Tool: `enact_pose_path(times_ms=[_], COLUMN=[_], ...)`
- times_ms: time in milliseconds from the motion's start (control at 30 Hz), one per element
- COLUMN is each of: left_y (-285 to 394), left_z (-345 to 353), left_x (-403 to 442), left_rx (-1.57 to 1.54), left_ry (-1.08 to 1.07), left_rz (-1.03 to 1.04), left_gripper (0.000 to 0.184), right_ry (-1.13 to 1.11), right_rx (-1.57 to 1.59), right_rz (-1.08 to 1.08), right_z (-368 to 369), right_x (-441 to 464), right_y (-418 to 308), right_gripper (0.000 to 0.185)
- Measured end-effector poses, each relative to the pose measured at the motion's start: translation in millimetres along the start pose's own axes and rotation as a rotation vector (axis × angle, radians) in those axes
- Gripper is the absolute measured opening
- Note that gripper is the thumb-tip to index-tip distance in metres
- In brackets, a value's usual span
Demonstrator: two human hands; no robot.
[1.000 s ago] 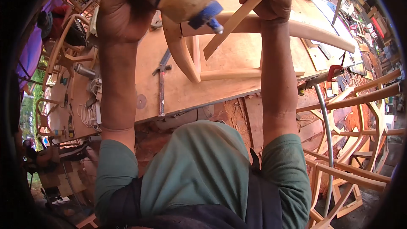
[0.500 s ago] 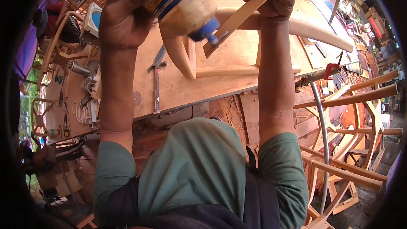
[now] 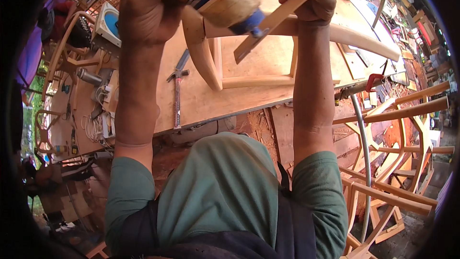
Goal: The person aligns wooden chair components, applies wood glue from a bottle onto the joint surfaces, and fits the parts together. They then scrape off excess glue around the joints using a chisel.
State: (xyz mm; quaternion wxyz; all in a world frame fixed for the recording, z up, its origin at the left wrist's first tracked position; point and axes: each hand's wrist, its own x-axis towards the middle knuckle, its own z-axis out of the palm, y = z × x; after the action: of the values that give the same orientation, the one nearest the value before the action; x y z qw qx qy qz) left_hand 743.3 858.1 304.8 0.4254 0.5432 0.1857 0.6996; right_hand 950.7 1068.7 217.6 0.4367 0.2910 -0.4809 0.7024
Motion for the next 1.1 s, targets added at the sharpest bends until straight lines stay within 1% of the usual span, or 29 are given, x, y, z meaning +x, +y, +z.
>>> enact_pose_path(times_ms=[33, 133, 233, 333, 367, 433, 467, 500, 600, 733, 767, 900, 967, 1067, 1100], left_y=[-0.4, 5.3, 6.8, 4.8, 4.0, 4.3, 1.9, -0.4, -2.1, 2.9, 1.5, 4.4, 5.1, 1.8, 1.5], left_z=[-8.7, -8.4, -2.1, -2.7, -1.6, 1.1, 1.6, 2.0, -3.7, -11.1, -11.9, -5.6, -5.1, -2.0, -1.7], left_x=[-4.0, -13.6, -18.5, -10.8, -7.1, -1.8, -2.2, -2.4, -5.6, -17.9, -20.5, -17.7, -10.6, 0.5, 3.5], left_rx=[0.013, 0.056, 0.044, -0.002, -0.024, -0.064, -0.072, -0.080, -0.027, 0.035, 0.020, 0.002, -0.018, -0.050, -0.052], left_ry=[-0.007, -0.009, 0.014, -0.022, -0.027, -0.032, -0.020, -0.007, 0.015, 0.053, 0.064, 0.046, 0.004, -0.043, -0.061], left_rz=[-0.017, 0.003, 0.042, 0.028, 0.012, -0.015, -0.008, 0.000, -0.001, -0.008, 0.001, 0.037, 0.016, 0.002, -0.001], left_gripper=[0.049, 0.057, 0.057, 0.054, 0.052, 0.047, 0.048, 0.049, 0.054, 0.063, 0.064, 0.062, 0.056, 0.050, 0.049], right_ry=[0.058, -0.169, 0.019, -0.049, -0.080, -0.082, -0.080, -0.112, -0.137, -0.146, -0.149, -0.142, -0.132, -0.060, -0.052], right_rx=[-0.016, 0.168, -0.089, 0.122, 0.145, 0.217, 0.249, 0.262, 0.170, 0.195, 0.193, 0.206, 0.172, 0.242, 0.241], right_rz=[-0.038, -0.058, -0.028, 0.038, 0.052, 0.008, -0.021, 0.023, 0.092, 0.059, 0.036, 0.080, 0.079, 0.007, 0.051], right_z=[2.1, 16.5, 2.9, 4.2, 7.6, 17.1, 19.4, 13.6, -0.4, -8.3, -7.5, 3.7, 3.0, 12.0, 5.6], right_x=[-1.2, 10.7, 1.8, 3.9, 6.1, 5.6, 5.4, 6.8, 5.3, 6.4, 5.6, 10.8, 9.2, 7.6, 6.7], right_y=[0.4, 8.8, -1.4, 0.6, 0.9, 9.7, 11.8, 6.7, -6.6, -5.7, -3.1, -2.7, -2.7, 9.2, 2.8], right_gripper=[0.022, 0.015, 0.020, 0.012, 0.007, 0.008, 0.009, 0.004, 0.004, 0.005, 0.002, 0.009, 0.012, 0.010, 0.010])
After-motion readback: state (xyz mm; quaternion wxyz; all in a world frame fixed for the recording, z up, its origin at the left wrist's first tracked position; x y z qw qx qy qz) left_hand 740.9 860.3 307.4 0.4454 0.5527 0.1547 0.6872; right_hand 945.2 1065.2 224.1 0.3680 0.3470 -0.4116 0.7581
